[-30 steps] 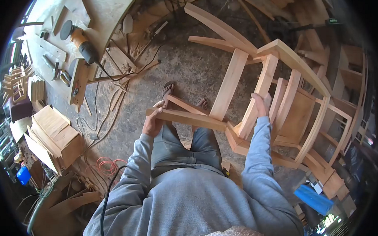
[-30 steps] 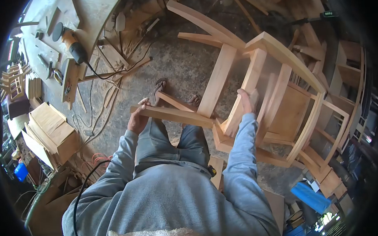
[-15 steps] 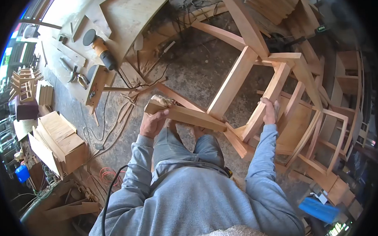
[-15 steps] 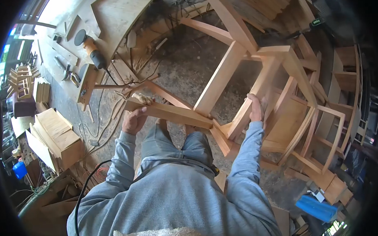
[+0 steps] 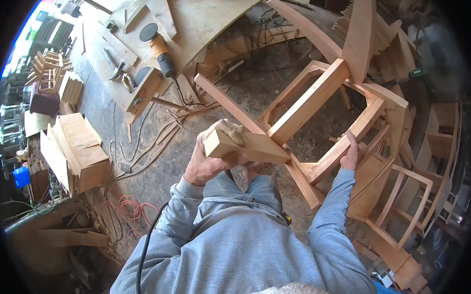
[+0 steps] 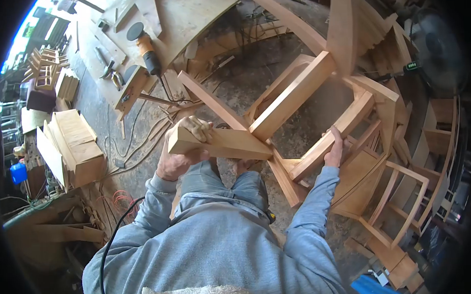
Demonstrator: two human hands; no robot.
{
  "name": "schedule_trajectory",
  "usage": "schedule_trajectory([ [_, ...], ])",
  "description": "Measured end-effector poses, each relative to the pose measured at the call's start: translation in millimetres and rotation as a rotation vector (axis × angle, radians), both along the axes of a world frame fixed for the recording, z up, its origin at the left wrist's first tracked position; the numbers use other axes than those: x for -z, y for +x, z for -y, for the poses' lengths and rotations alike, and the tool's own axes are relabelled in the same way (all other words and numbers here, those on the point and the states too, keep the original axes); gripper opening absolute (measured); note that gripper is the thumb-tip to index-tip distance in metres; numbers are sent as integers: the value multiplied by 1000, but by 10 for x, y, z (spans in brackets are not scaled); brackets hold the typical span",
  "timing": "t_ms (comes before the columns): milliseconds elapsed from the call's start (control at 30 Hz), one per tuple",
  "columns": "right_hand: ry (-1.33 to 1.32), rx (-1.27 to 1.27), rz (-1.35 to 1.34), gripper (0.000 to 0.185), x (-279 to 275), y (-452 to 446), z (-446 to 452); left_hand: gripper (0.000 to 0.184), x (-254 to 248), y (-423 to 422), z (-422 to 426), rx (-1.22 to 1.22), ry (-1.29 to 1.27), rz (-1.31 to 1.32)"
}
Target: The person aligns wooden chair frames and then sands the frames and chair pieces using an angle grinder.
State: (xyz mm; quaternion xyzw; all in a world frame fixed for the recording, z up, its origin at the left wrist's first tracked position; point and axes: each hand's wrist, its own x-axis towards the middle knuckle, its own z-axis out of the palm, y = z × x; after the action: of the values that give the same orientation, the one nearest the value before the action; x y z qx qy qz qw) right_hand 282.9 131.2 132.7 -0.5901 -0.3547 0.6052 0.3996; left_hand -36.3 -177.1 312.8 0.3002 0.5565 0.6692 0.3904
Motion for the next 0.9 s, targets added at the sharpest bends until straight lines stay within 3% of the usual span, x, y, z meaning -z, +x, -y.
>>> schedule_trajectory([
  [167, -14, -14, -64, 32, 69, -174, -34, 38, -222, 13, 45, 45, 24, -69],
  [333, -130, -26, -147, 31, 246, -417, 3, 34, -539, 119, 6, 13, -122, -82],
  [433, -166, -61, -197, 34, 404, -616, 45, 34, -437, 79, -6, 44, -139, -262],
  [600, -160, -56, -163, 40, 620, -874, 3, 36, -169, -83, -28, -43, -118, -175],
  [767, -145, -104, -149, 42, 370, -987, 25, 36, -285, -188, -82, -41, -29, -210],
  [900, -146, -146, -155, 43, 516, -1165, -142, 34, -386, -265, -85, -68, -89, -255],
])
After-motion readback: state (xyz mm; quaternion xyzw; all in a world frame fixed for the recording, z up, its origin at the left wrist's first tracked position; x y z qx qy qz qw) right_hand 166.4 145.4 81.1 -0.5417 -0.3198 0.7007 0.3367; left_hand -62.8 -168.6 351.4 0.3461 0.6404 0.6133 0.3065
